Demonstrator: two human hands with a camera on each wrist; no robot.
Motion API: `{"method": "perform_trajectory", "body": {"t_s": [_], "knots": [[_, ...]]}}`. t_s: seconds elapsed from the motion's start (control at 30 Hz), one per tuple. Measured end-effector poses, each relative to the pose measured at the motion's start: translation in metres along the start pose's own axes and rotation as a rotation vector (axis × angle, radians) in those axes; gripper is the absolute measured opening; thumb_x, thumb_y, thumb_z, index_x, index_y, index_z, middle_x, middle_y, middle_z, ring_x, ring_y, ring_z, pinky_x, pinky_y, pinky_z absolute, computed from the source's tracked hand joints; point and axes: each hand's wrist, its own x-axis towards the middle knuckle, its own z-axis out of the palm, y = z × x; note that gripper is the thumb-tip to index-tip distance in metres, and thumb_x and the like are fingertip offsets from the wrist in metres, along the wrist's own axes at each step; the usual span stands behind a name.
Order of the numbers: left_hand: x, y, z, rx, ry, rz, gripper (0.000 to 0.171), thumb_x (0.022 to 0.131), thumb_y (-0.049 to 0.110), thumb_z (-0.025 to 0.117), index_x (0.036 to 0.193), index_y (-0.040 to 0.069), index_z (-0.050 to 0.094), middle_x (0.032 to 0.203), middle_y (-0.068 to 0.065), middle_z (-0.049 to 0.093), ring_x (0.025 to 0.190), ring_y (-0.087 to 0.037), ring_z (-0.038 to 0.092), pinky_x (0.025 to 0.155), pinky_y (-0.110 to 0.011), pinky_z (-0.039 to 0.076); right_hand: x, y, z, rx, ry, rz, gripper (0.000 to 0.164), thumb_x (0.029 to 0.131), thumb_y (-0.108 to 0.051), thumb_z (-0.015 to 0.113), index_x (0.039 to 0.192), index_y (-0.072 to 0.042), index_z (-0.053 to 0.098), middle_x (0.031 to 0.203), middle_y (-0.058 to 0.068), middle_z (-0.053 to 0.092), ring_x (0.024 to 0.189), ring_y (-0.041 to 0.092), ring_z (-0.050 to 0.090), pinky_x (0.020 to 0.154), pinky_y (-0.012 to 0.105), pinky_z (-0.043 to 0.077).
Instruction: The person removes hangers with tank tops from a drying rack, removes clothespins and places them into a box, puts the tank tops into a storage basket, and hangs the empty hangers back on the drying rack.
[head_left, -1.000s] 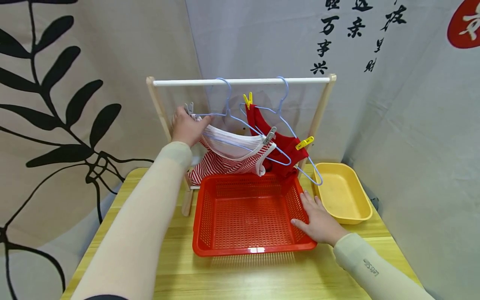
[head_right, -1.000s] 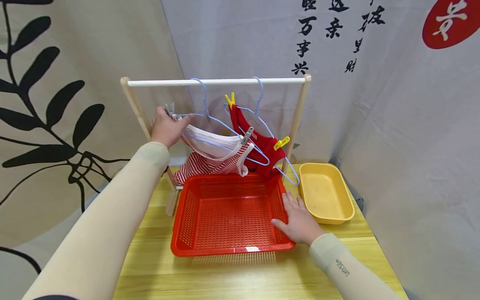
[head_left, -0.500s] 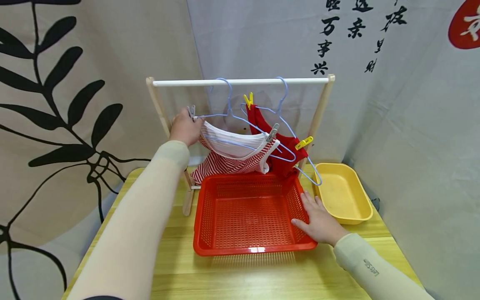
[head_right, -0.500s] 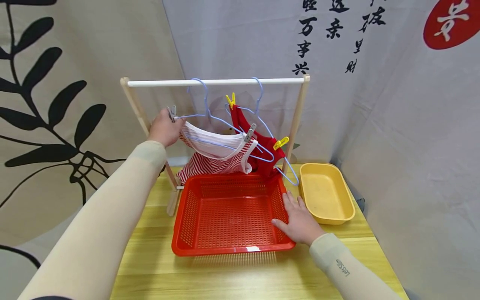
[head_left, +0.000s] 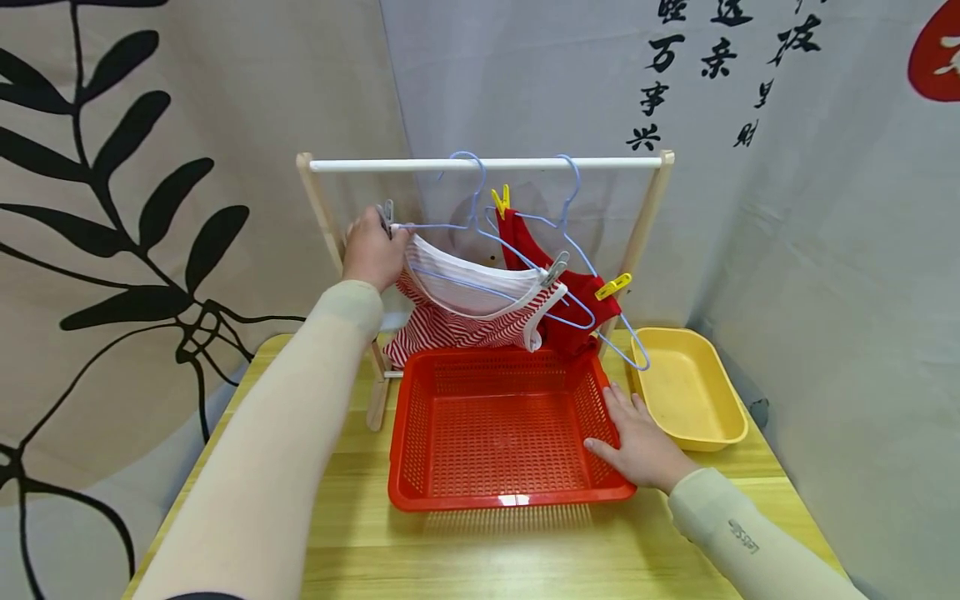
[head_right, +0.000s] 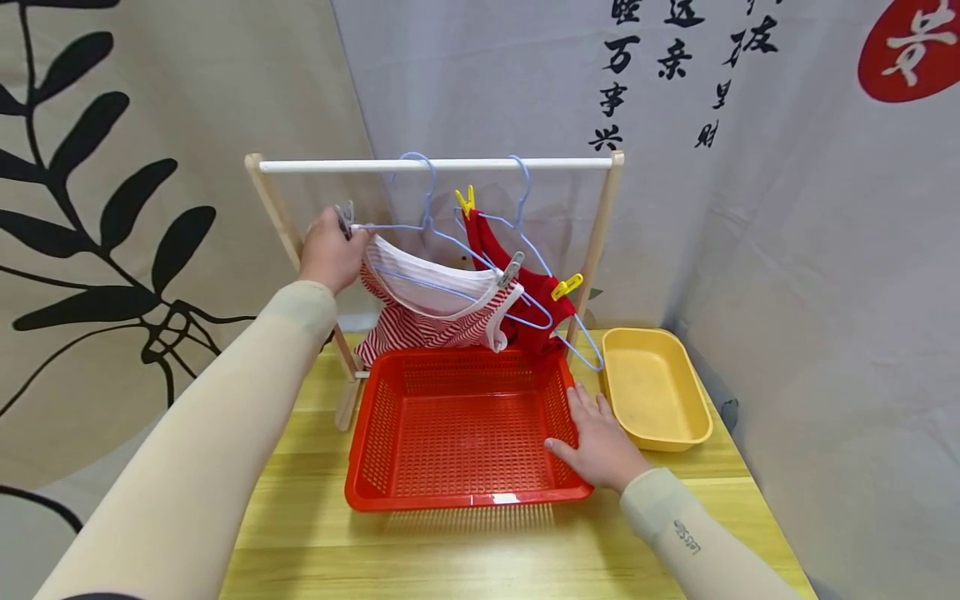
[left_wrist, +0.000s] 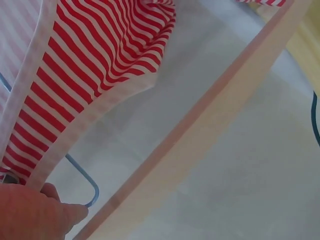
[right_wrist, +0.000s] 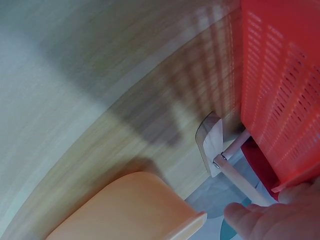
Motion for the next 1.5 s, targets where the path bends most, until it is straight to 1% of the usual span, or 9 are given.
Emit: {"method": "perform_trajectory", "body": {"t_s": [0.33,0.53,0.83,1.23,1.4,1.5], "knots": [[0.001,0.005,-0.003,-0.017,0.039,-0.003,0.045,0.101,0.035,0.064,0.122,-0.003,0.055,0.126,-0.024,0.062,0.125,-0.044,0.052,0.113,-0.052,0.039,0.000,-0.002,-0.001,-0.006,0.004,0.003,0.096,0.102,-0.055,0.061,0.165,0.003,0.019,0.174,0.026,0.013,0.154,0.064,0.009,0.125,0.069,0.019],[-0.002,0.010,-0.006,-0.036,0.052,0.003,0.044,0.101,0.033,0.063,0.122,-0.004,0.055,0.124,-0.023,0.061,0.125,-0.044,0.050,0.113,-0.052,0.038,0.001,-0.002,-0.002,-0.007,0.004,0.005,0.095,0.102,-0.053,0.062,0.165,0.003,0.018,0.174,0.026,0.012,0.154,0.064,0.009,0.125,0.069,0.018],[-0.002,0.013,-0.007,-0.036,0.068,0.007,0.045,0.101,0.035,0.064,0.123,-0.003,0.055,0.124,-0.023,0.062,0.128,-0.042,0.049,0.115,-0.050,0.036,0.002,-0.002,-0.003,-0.005,0.002,0.012,0.097,0.102,-0.055,0.062,0.166,0.003,0.018,0.174,0.026,0.012,0.154,0.064,0.010,0.125,0.068,0.019],[-0.003,0.018,-0.008,-0.054,0.098,0.003,0.047,0.102,0.037,0.064,0.125,-0.002,0.054,0.125,-0.022,0.062,0.128,-0.039,0.048,0.115,-0.049,0.037,0.004,-0.003,-0.004,-0.007,0.006,0.005,0.096,0.102,-0.054,0.062,0.165,0.003,0.018,0.174,0.026,0.013,0.154,0.064,0.010,0.125,0.068,0.019],[-0.002,0.018,-0.007,-0.071,0.128,0.018,0.046,0.102,0.038,0.065,0.123,-0.002,0.054,0.123,-0.021,0.061,0.130,-0.039,0.047,0.117,-0.047,0.035,0.005,-0.003,-0.004,0.000,0.003,0.002,0.096,0.102,-0.054,0.061,0.165,0.004,0.017,0.174,0.026,0.012,0.155,0.063,0.009,0.125,0.069,0.018],[-0.001,0.020,-0.008,-0.081,0.144,0.021,0.046,0.102,0.039,0.066,0.122,-0.002,0.053,0.122,-0.020,0.061,0.130,-0.039,0.047,0.117,-0.046,0.034,0.005,-0.003,-0.003,0.004,-0.005,0.008,0.095,0.103,-0.051,0.062,0.166,0.003,0.016,0.174,0.026,0.011,0.155,0.063,0.008,0.125,0.069,0.016]]}}
